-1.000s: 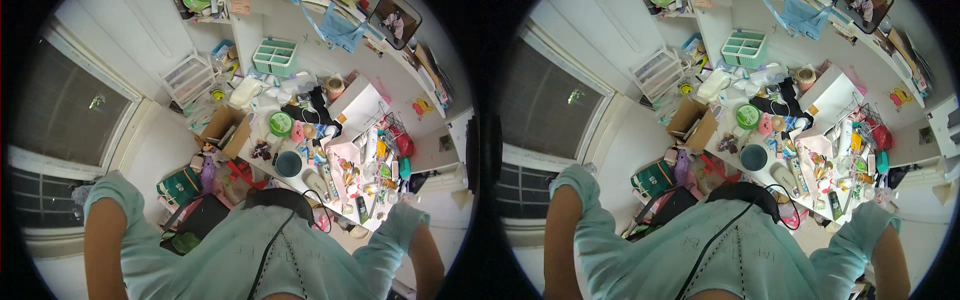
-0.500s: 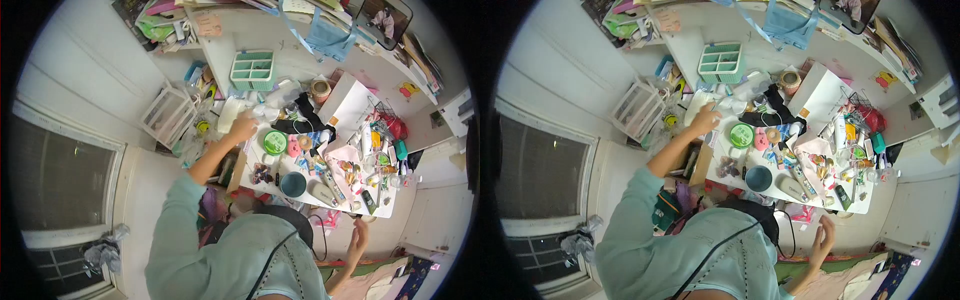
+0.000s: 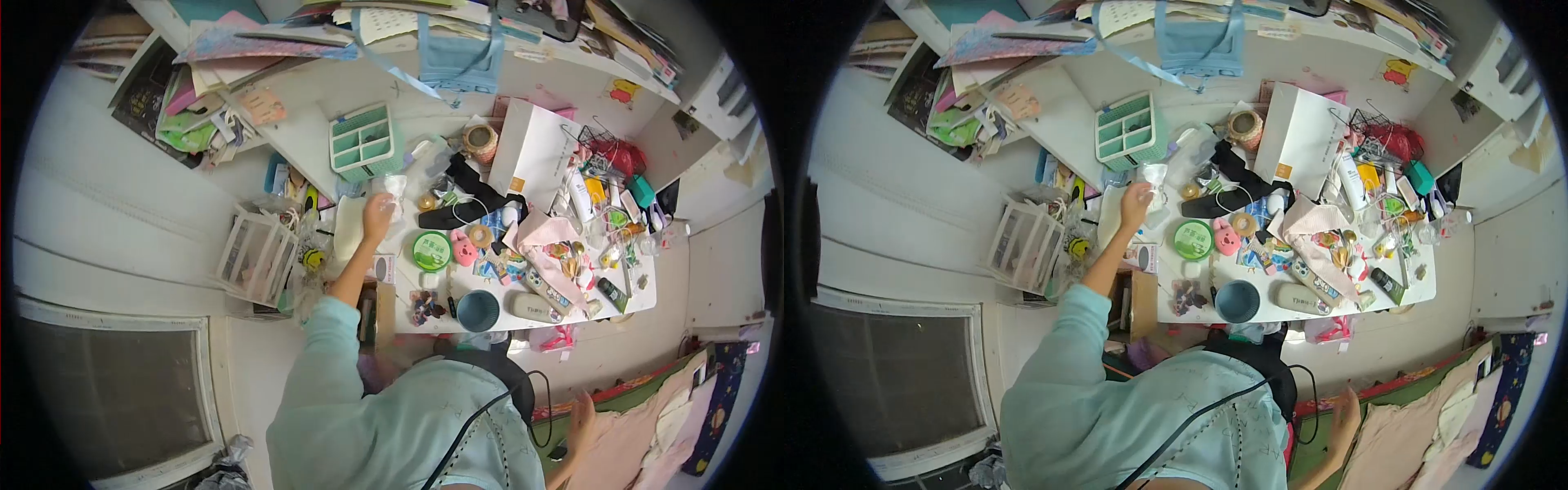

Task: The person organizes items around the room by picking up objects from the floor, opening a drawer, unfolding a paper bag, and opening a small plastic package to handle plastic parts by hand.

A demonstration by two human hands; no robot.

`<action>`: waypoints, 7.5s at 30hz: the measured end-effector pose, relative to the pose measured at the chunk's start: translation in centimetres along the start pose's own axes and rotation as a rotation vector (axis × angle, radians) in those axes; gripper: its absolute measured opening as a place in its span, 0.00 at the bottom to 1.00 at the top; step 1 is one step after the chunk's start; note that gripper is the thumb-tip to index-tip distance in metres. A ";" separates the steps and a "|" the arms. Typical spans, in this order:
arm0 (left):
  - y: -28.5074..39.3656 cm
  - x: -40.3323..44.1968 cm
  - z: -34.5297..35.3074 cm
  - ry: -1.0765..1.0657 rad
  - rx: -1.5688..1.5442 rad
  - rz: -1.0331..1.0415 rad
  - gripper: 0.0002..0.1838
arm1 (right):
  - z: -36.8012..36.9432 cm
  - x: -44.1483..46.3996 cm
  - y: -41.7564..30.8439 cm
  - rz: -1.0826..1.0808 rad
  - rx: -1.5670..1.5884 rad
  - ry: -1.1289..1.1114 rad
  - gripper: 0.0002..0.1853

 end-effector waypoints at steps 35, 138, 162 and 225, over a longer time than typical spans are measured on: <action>2.0 -7.8 -8.4 0.271 -0.208 -0.243 0.53 | 2.7 5.3 4.5 0.062 -0.188 -0.247 0.17; 25.8 12.5 19.4 0.128 0.281 -0.096 0.36 | -11.6 23.5 15.8 0.020 -0.135 -0.317 0.10; 30.6 -12.3 3.6 -0.221 -0.985 -0.148 0.24 | 0.4 18.3 -13.6 -1.316 -0.104 -0.041 0.28; 27.0 -22.9 0.5 -0.277 -0.917 -0.140 0.29 | 0.8 10.6 -9.7 -0.284 0.886 0.279 0.12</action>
Point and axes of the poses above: each hand's wrist, its own x-axis towards the middle knuckle, its own z-axis out of the palm, y = z × x, the point moved 2 cm from there along x, towards the middle knuckle, and after that the axes turned 7 degrees about x, right-handed, at the moved point
